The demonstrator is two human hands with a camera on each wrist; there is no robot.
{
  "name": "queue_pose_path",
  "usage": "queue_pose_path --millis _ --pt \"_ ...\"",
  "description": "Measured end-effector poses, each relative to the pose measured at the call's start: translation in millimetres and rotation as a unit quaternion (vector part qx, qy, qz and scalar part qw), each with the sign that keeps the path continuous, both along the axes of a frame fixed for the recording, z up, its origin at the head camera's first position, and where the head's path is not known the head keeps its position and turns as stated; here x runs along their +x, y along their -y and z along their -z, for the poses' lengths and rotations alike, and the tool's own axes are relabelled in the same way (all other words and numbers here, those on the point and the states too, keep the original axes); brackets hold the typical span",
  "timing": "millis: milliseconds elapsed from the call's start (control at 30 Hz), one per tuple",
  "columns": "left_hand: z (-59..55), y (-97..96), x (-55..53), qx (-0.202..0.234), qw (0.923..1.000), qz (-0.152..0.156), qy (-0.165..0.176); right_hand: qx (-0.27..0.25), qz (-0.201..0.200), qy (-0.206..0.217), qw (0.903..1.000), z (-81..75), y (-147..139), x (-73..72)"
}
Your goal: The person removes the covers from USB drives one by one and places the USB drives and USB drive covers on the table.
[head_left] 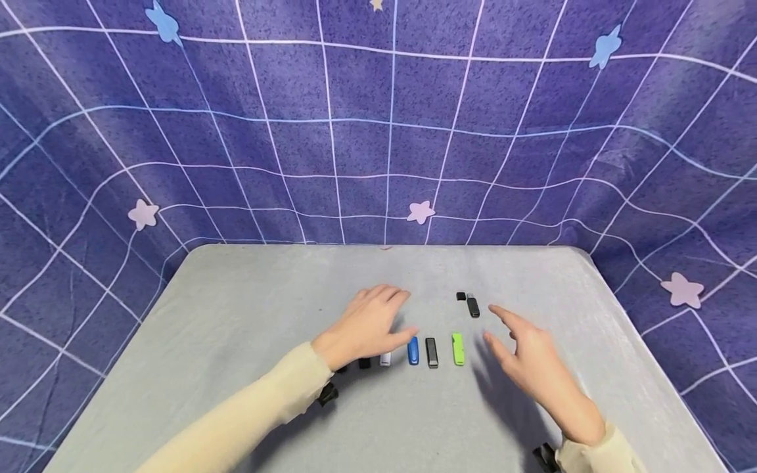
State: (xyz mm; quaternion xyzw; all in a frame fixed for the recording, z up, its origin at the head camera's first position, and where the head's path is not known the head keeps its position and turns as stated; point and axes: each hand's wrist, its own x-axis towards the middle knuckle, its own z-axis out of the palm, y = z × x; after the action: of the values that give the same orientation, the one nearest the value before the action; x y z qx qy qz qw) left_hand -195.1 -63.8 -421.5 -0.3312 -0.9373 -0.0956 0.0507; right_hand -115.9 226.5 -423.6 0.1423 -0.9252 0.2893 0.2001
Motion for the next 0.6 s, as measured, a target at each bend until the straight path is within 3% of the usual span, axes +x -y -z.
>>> queue_pose_path --millis 300,433,600 --pt "8.8 32.7 35.4 0.023 0.9979 -0.058 0.015 0.008 -0.007 -0.01 0.9999 14.0 19.0 15.6" --pt "9.7 42.4 50.4 0.029 0.9961 -0.083 0.003 0.045 -0.012 -0.002 0.9989 20.9 25.9 18.2" --pt "15.1 55.1 65.6 0.024 0.9955 -0.09 -0.016 0.113 -0.033 0.012 0.993 32.0 32.4 18.2"
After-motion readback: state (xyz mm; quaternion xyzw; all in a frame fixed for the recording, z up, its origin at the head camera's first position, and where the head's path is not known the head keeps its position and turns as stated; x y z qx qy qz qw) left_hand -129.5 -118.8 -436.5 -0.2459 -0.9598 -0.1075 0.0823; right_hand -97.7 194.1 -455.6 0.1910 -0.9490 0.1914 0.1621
